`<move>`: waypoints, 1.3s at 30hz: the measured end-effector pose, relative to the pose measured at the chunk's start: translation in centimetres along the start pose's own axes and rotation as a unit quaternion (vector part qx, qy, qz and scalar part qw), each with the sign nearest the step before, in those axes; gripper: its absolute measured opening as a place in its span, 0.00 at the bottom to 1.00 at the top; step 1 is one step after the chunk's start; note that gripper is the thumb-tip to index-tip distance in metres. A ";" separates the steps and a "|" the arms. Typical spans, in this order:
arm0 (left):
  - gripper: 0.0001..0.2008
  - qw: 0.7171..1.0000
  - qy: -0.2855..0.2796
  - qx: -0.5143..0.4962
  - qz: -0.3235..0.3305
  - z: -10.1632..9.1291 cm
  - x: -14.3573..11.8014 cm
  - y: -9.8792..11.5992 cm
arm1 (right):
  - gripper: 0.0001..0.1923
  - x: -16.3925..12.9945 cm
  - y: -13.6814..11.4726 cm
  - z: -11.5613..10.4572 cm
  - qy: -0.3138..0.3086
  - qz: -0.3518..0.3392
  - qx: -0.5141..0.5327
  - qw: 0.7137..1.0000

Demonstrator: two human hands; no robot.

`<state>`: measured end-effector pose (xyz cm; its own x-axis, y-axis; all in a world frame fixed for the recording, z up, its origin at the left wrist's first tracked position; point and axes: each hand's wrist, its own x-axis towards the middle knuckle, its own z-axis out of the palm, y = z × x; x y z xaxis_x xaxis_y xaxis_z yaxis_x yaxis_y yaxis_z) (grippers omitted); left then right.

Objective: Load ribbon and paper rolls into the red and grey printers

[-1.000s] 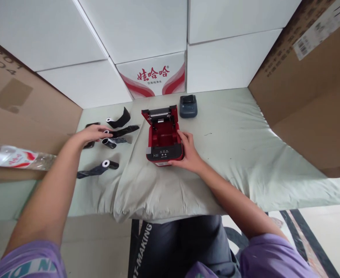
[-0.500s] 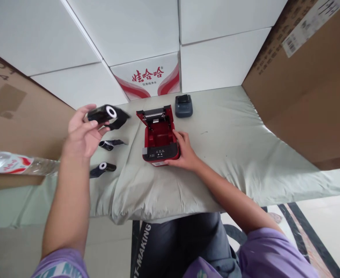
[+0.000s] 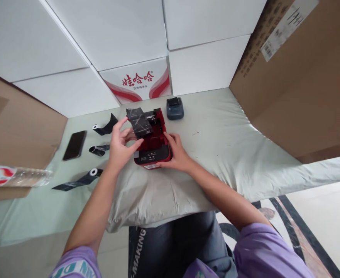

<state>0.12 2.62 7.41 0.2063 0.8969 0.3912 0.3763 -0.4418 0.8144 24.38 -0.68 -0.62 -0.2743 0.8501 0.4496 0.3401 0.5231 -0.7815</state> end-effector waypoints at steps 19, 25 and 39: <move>0.25 0.984 -0.077 0.136 -0.088 0.0 2.0 1.5 | 0.67 0.3 -0.6 -0.2 -0.005 0.027 0.002 1.000; 0.13 0.980 -0.091 0.161 -0.076 0.0 3.1 1.3 | 0.68 0.3 -0.8 -0.2 -0.005 0.039 0.003 0.999; 0.11 0.975 -0.138 0.161 -0.070 -0.6 3.7 1.3 | 0.67 0.3 -0.7 -0.3 -0.008 0.033 -0.011 0.999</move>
<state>0.82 5.35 10.16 0.3502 0.9290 0.1194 0.6735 -0.3383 0.6573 24.32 -0.79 0.12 -0.2652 0.8819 0.3898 0.3771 0.4669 -0.7998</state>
